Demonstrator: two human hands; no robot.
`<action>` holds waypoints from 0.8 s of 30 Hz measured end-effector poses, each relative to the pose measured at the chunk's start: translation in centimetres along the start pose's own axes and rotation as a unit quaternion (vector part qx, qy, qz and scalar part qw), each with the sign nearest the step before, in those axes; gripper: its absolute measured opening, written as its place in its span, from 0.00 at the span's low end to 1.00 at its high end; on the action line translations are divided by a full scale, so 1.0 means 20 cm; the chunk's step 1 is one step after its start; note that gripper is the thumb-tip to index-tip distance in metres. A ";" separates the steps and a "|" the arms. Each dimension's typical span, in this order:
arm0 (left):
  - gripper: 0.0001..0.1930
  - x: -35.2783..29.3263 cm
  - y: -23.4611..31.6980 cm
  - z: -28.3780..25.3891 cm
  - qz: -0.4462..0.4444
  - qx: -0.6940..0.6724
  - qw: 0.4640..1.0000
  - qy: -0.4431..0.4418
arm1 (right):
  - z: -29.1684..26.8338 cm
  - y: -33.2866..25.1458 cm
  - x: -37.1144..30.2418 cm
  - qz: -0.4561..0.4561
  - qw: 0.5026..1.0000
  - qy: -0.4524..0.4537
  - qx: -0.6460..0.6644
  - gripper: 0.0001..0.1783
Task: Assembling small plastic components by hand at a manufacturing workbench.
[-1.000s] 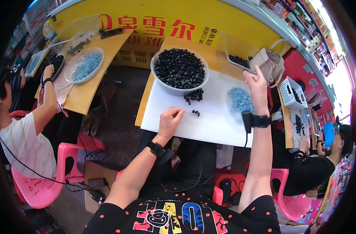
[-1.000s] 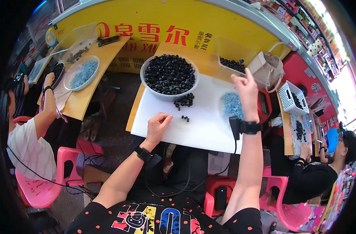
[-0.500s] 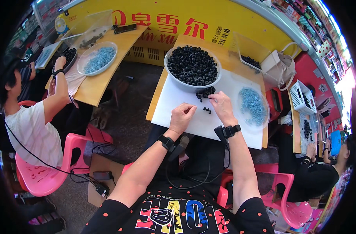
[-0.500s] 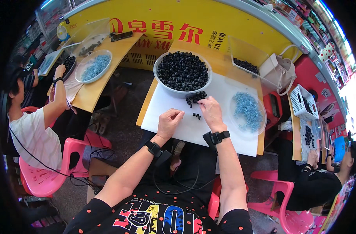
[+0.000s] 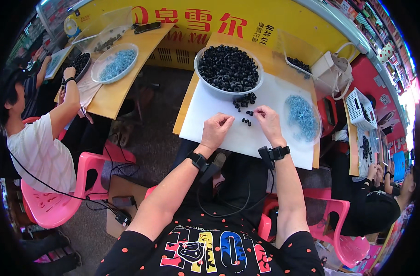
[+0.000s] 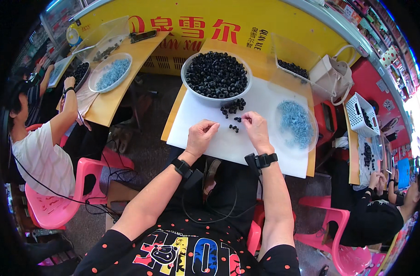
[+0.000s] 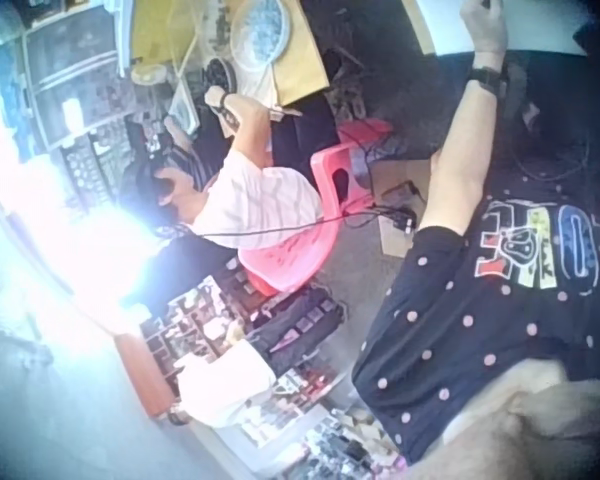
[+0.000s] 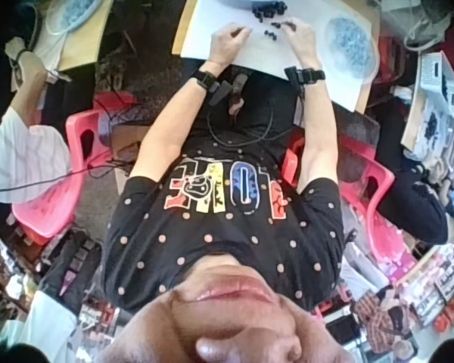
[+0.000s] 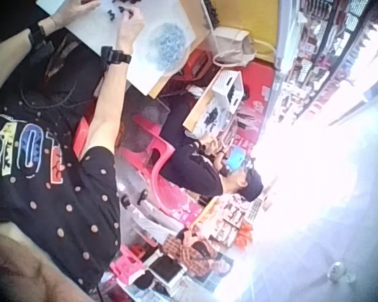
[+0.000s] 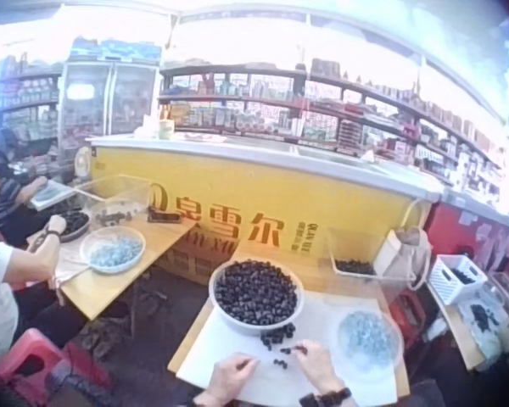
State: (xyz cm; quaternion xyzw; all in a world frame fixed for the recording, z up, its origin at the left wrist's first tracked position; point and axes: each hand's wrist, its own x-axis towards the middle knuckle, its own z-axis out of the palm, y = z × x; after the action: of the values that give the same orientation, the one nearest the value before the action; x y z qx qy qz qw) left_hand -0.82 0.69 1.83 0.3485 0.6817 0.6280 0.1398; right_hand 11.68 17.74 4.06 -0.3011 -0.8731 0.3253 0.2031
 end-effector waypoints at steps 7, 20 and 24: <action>0.08 -0.02 -0.02 0.00 0.010 -0.007 1.000 -0.006 | 0.00 0.00 -0.03 -0.085 0.993 0.009 -0.083 0.16; 0.09 0.01 -0.08 0.02 -0.037 -0.112 0.993 -0.006 | 0.03 -0.09 -0.06 -0.117 0.991 0.001 -0.063 0.11; 0.09 0.01 -0.05 0.01 -0.041 -0.108 0.992 -0.053 | 0.07 -0.09 -0.07 -0.107 0.991 0.000 -0.075 0.11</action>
State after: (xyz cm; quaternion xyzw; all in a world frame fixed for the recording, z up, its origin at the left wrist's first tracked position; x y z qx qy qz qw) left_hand -1.18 0.94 0.80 0.3362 0.6152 0.6723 0.2380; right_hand 11.29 15.08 4.00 -0.2202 -0.9223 0.2349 0.2136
